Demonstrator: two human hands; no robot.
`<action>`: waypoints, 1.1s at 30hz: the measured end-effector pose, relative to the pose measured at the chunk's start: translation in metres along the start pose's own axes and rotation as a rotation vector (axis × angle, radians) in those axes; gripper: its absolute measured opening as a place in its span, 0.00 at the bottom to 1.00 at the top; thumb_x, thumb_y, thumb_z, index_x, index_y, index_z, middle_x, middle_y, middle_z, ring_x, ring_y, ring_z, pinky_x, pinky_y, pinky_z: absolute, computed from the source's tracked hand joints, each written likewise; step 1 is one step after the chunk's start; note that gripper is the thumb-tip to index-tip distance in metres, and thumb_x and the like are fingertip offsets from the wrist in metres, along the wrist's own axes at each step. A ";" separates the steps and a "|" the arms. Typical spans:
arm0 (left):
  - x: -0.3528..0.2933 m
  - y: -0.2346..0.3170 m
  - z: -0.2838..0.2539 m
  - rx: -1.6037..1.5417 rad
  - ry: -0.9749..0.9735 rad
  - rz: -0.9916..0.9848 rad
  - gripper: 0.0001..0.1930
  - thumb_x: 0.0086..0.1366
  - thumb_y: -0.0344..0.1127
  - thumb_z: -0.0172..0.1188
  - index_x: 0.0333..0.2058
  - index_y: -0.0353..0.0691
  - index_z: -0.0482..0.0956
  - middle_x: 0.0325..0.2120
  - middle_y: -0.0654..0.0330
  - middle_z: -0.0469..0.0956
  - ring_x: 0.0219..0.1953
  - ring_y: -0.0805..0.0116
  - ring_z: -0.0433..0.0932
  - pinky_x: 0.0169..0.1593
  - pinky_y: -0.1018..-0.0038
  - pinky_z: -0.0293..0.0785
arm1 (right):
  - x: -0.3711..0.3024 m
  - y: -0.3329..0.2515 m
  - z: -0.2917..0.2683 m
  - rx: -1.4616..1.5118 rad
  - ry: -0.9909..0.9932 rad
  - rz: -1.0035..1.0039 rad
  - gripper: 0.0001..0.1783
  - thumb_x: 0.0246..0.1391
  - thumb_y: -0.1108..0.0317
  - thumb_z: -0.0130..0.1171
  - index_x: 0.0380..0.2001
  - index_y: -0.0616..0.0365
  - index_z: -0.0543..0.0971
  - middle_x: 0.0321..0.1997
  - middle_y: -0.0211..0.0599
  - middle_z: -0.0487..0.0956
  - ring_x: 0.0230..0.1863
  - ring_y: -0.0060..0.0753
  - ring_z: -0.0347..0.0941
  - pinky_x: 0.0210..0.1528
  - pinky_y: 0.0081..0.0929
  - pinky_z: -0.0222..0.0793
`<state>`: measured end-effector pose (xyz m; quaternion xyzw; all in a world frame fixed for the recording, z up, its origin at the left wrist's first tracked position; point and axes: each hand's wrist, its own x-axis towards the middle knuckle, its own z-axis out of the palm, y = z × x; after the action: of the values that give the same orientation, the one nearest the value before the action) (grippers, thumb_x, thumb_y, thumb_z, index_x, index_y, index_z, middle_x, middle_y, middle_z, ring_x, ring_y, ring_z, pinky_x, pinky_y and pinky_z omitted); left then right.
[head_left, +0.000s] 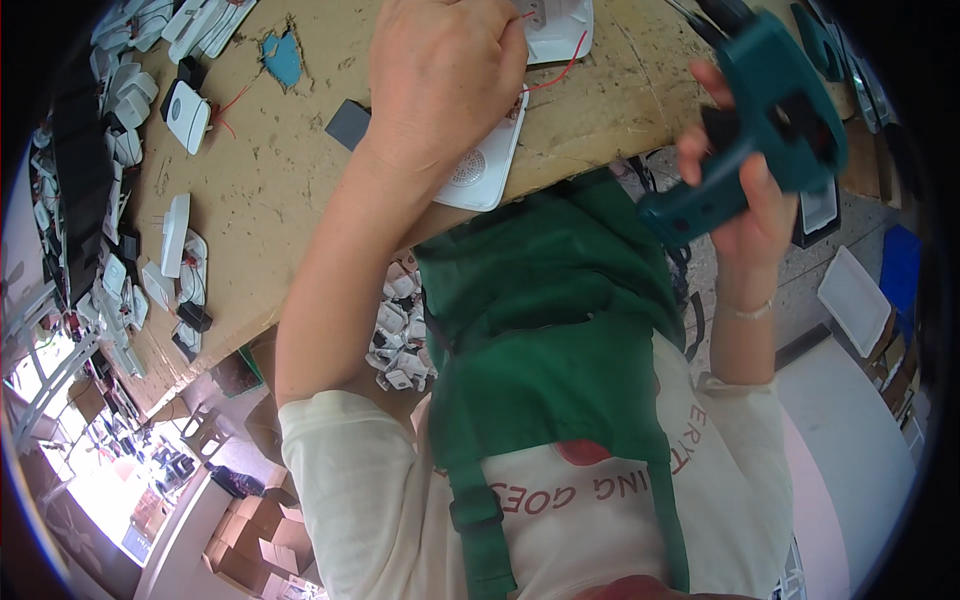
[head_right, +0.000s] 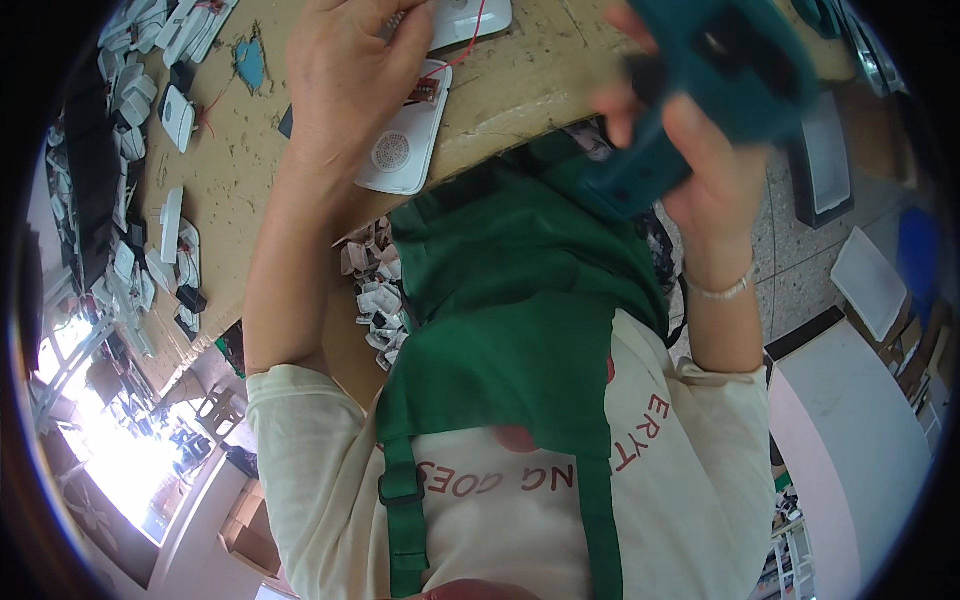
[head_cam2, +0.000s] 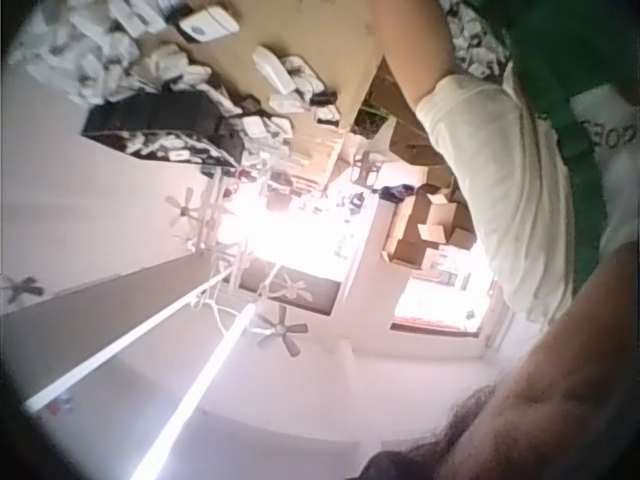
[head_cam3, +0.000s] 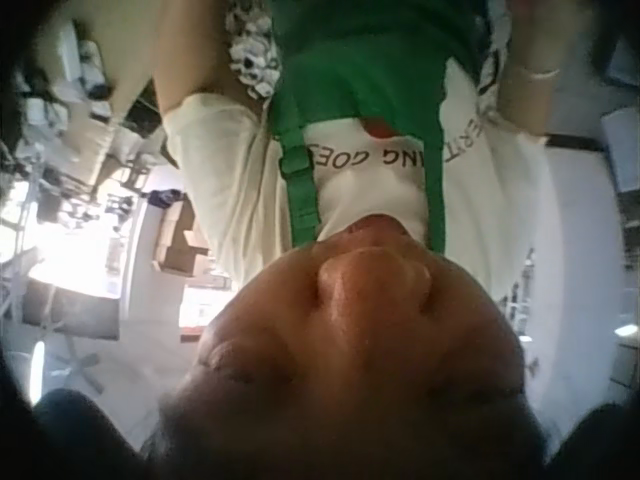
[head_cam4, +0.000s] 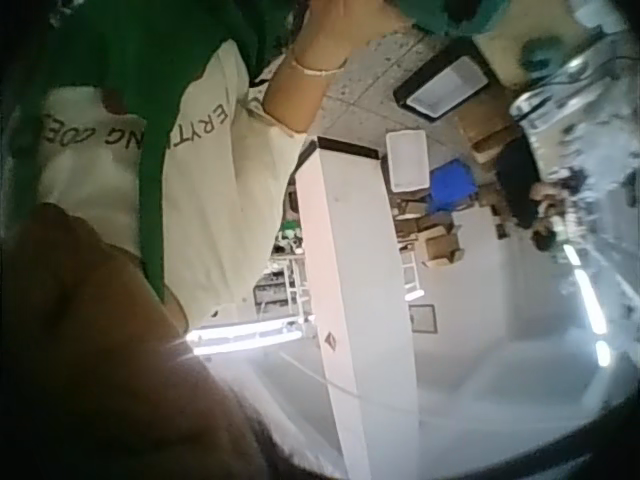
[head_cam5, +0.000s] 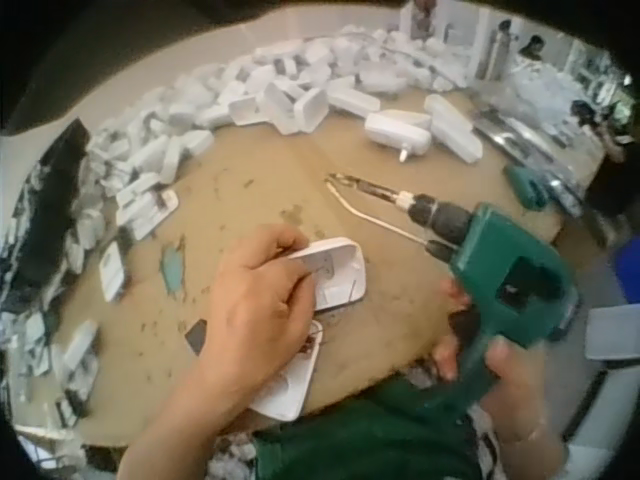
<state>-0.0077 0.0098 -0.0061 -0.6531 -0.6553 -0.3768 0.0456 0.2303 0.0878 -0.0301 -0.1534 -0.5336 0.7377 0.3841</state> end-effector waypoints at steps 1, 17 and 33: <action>0.000 0.000 0.001 -0.047 -0.005 -0.011 0.04 0.50 0.22 0.61 0.27 0.32 0.79 0.37 0.51 0.76 0.37 0.52 0.77 0.41 0.65 0.73 | -0.009 -0.002 -0.005 0.025 0.008 -0.072 0.32 0.57 0.63 0.60 0.59 0.68 0.63 0.60 0.62 0.68 0.34 0.37 0.78 0.31 0.27 0.73; 0.005 -0.005 0.008 -0.031 0.001 0.032 0.02 0.50 0.20 0.60 0.25 0.29 0.77 0.35 0.49 0.75 0.32 0.51 0.76 0.36 0.65 0.73 | -0.066 -0.026 0.003 -0.479 0.113 0.280 0.30 0.47 0.74 0.67 0.54 0.65 0.71 0.46 0.44 0.78 0.34 0.26 0.75 0.37 0.23 0.73; 0.007 -0.005 0.008 -0.046 0.028 0.108 0.02 0.49 0.19 0.59 0.23 0.29 0.76 0.33 0.48 0.74 0.31 0.49 0.75 0.35 0.64 0.72 | -0.054 -0.019 0.017 -0.665 0.222 0.253 0.19 0.42 0.70 0.75 0.39 0.61 0.82 0.32 0.32 0.83 0.32 0.21 0.78 0.38 0.19 0.74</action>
<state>-0.0097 0.0205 -0.0096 -0.6829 -0.6097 -0.3979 0.0601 0.2625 0.0399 -0.0159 -0.4136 -0.6761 0.5445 0.2744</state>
